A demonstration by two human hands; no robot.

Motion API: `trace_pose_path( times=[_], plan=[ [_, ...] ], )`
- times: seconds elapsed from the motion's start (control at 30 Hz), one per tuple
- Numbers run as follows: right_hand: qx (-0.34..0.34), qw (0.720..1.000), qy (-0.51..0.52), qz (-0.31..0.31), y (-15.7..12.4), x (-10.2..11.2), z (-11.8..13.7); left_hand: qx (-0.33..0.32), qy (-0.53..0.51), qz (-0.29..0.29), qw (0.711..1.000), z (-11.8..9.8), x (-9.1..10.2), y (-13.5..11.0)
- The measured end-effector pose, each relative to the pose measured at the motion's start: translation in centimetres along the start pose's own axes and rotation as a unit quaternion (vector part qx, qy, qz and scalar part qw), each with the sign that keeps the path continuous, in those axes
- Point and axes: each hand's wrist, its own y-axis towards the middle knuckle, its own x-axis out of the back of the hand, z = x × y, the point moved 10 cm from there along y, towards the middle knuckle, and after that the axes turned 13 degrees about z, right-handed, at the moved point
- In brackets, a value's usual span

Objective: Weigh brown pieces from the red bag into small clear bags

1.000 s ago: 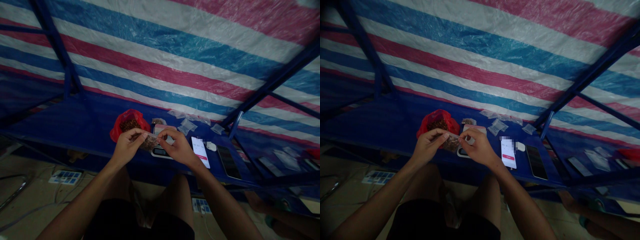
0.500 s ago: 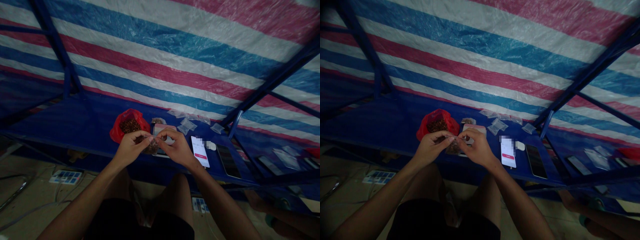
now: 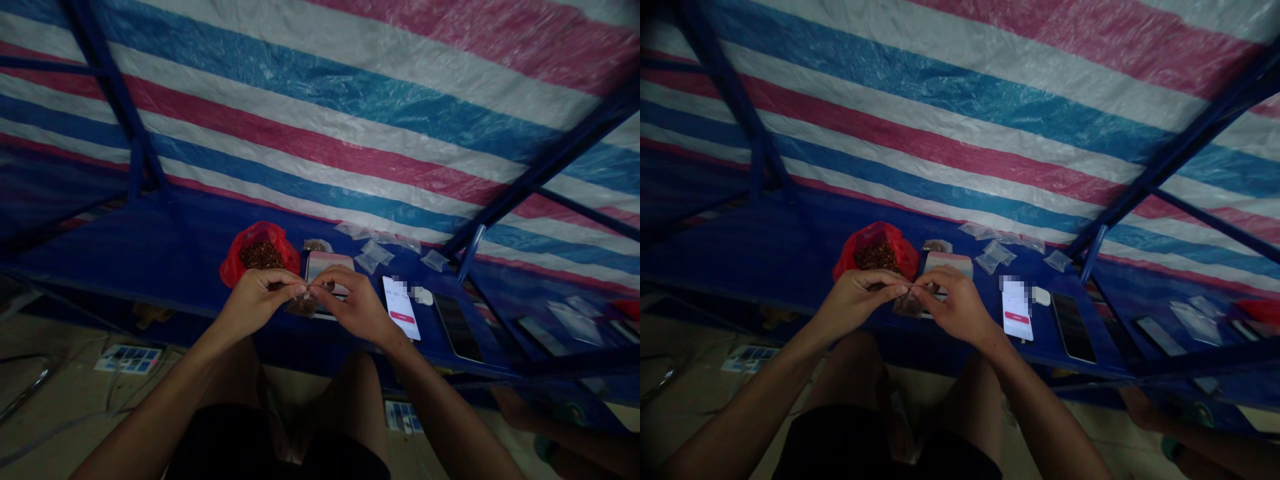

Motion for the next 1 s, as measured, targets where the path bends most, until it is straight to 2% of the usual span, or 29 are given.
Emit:
trace_pose_path(
  times=[0.17,0.3,0.37,0.43,0.5,0.6,0.7,0.77,0.83,0.93,1.0],
  plan=[
    [-0.014,0.998,0.039,-0.049,-0.3,1.6,-0.5,-0.009,0.019,-0.001,1.000,-1.1,0.5,0.6],
    [-0.034,0.995,0.064,-0.070,0.2,3.9,-2.2,-0.016,0.051,-0.002,0.999,-2.1,1.6,3.0],
    [-0.066,0.989,0.055,-0.122,-0.1,6.6,-4.6,-0.020,0.071,-0.053,0.996,-2.5,3.5,4.9],
    [-0.116,0.972,0.033,-0.201,-1.2,9.6,-7.8,-0.040,0.088,-0.142,0.985,-2.8,6.3,6.9],
    [-0.143,0.966,0.001,-0.214,-1.9,10.9,-10.7,-0.057,0.101,-0.183,0.976,-2.3,8.0,9.4],
    [-0.171,0.966,-0.034,-0.192,-2.9,10.9,-13.7,-0.057,0.131,-0.193,0.971,-0.3,8.8,13.0],
    [-0.180,0.968,-0.055,-0.169,-3.7,9.6,-14.3,-0.024,0.235,-0.134,0.962,1.7,7.1,14.6],
    [-0.176,0.969,-0.064,-0.161,-3.9,8.8,-13.6,-0.002,0.272,-0.086,0.958,2.3,5.9,13.9],
    [-0.166,0.971,-0.070,-0.160,-4.0,8.5,-12.5,0.005,0.287,-0.077,0.955,1.5,5.9,11.8],
    [-0.153,0.971,-0.075,-0.166,-4.3,8.3,-10.8,-0.005,0.330,-0.131,0.935,-1.2,8.2,7.3],
    [-0.160,0.969,-0.071,-0.175,-4.7,8.4,-10.3,0.037,0.366,-0.126,0.921,-1.2,9.8,5.1]
  ],
)
